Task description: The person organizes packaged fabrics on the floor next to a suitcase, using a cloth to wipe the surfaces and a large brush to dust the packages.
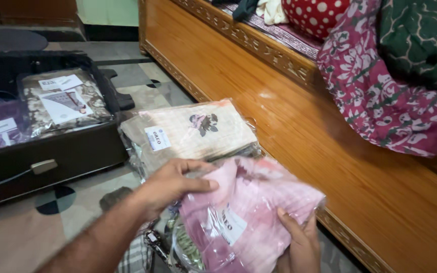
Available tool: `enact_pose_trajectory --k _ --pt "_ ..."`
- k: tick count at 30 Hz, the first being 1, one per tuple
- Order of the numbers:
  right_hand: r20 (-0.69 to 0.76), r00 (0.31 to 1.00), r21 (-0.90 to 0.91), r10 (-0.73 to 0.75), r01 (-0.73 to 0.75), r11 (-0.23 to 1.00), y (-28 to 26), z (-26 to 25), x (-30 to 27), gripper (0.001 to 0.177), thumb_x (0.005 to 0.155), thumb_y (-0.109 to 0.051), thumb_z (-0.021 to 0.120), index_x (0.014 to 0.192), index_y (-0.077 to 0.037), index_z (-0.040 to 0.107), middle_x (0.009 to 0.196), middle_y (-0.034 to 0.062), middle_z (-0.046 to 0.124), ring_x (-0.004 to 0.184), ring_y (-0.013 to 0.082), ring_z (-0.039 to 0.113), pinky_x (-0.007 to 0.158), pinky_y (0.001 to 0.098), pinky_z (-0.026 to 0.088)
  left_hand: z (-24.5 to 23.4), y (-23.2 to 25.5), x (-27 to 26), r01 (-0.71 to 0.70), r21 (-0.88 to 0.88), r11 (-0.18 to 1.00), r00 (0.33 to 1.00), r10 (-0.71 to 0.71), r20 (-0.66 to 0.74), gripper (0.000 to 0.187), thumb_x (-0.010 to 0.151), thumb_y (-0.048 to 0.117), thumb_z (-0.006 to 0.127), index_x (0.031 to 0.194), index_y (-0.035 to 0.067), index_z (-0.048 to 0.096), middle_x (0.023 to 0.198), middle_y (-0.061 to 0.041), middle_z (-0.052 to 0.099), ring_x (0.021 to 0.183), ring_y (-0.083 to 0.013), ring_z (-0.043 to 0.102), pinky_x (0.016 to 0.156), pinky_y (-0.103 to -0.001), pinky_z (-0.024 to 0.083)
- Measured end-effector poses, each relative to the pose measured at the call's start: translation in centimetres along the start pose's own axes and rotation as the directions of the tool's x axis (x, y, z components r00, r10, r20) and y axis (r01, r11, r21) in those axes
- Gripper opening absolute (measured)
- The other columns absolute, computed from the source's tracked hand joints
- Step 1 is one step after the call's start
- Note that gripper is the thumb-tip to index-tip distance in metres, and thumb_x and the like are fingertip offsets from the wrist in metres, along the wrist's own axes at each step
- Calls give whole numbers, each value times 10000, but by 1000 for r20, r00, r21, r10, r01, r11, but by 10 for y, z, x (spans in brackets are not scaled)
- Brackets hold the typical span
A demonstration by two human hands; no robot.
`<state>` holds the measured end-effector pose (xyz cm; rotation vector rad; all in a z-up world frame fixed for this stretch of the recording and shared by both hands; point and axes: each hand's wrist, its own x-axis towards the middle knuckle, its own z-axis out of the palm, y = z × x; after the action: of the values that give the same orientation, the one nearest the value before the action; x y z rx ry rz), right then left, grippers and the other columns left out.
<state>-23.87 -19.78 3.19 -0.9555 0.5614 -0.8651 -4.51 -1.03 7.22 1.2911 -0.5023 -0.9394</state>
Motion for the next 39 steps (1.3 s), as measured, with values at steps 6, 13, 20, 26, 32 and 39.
enact_pose_trajectory --k 6,13,20,26,32,39 --pt "170 967 120 -189 170 978 -17 68 -37 806 817 109 542 1572 -92 345 1390 172 591 1257 310 611 1059 471 482 -32 31 -59 -48 -340 939 987 96 127 557 820 77 707 1365 61 592 1209 -116 701 1034 -175 704 920 -348 586" --pt "369 889 166 -269 222 961 33 124 -66 873 805 99 610 1601 -37 281 1432 202 549 1285 311 582 1083 468 459 -84 32 -153 -243 -279 929 965 201 -171 653 742 -45 722 1370 39 565 1223 -71 697 1054 -168 694 941 -338 569" --pt "387 906 -112 -174 233 966 176 166 -132 1079 714 -55 804 1598 -45 186 1459 211 498 1302 298 539 1076 442 443 -188 20 -269 -299 -78 951 856 231 -463 707 691 -93 711 1367 73 583 1298 -81 716 1058 -141 697 898 -306 553" --pt "564 803 -49 -192 265 963 339 179 -229 1119 706 -101 798 1589 -28 115 1512 220 408 1358 324 460 1114 463 362 -333 -119 -339 103 71 992 789 -38 -614 798 832 -153 699 1539 179 537 1093 -318 733 818 -308 586 688 -465 489" --pt "765 632 -597 123 626 501 347 169 -196 1062 712 -270 745 1578 -78 163 1521 225 375 1369 357 409 1097 528 323 -407 -246 -341 530 271 803 573 -103 -813 574 792 -95 653 1323 122 660 1173 -103 802 1031 -216 769 908 -344 620" --pt "771 505 -494 389 859 -136 414 124 -148 1022 718 -468 684 1566 -136 220 1531 232 337 1382 395 350 1076 603 277 -371 -218 -320 620 445 646 575 11 -818 426 888 9 592 1275 166 678 1217 -96 730 1148 -257 700 1011 -345 543"
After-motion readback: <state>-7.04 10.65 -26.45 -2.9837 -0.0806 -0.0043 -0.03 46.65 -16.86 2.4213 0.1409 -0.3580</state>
